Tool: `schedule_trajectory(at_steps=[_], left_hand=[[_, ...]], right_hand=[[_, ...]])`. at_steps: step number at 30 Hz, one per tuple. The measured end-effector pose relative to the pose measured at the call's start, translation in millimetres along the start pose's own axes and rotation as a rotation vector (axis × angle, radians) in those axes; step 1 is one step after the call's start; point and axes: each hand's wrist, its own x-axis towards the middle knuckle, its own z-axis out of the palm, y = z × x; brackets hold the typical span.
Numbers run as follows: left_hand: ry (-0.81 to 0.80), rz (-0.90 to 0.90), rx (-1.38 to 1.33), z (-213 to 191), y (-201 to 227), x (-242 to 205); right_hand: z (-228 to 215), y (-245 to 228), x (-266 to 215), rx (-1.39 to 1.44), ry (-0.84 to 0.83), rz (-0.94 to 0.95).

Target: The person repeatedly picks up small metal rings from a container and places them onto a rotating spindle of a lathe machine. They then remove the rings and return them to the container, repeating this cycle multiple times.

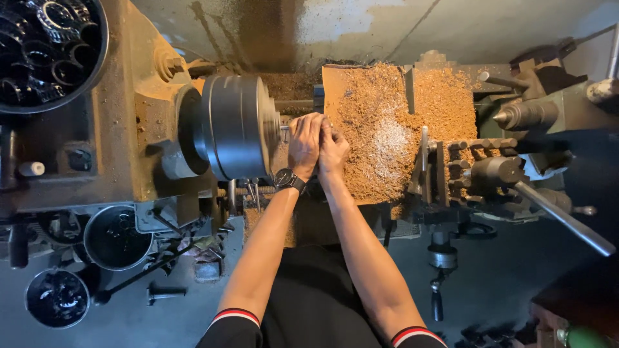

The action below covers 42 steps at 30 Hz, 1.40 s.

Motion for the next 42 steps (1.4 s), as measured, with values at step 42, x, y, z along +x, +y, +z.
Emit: schedule_trajectory(at_steps=[42], left_hand=[[0.000,-0.074,-0.115,-26.5,12.0,15.8]], right_hand=[[-3.5,37.8,24.0,0.349,-0.153,0.064]])
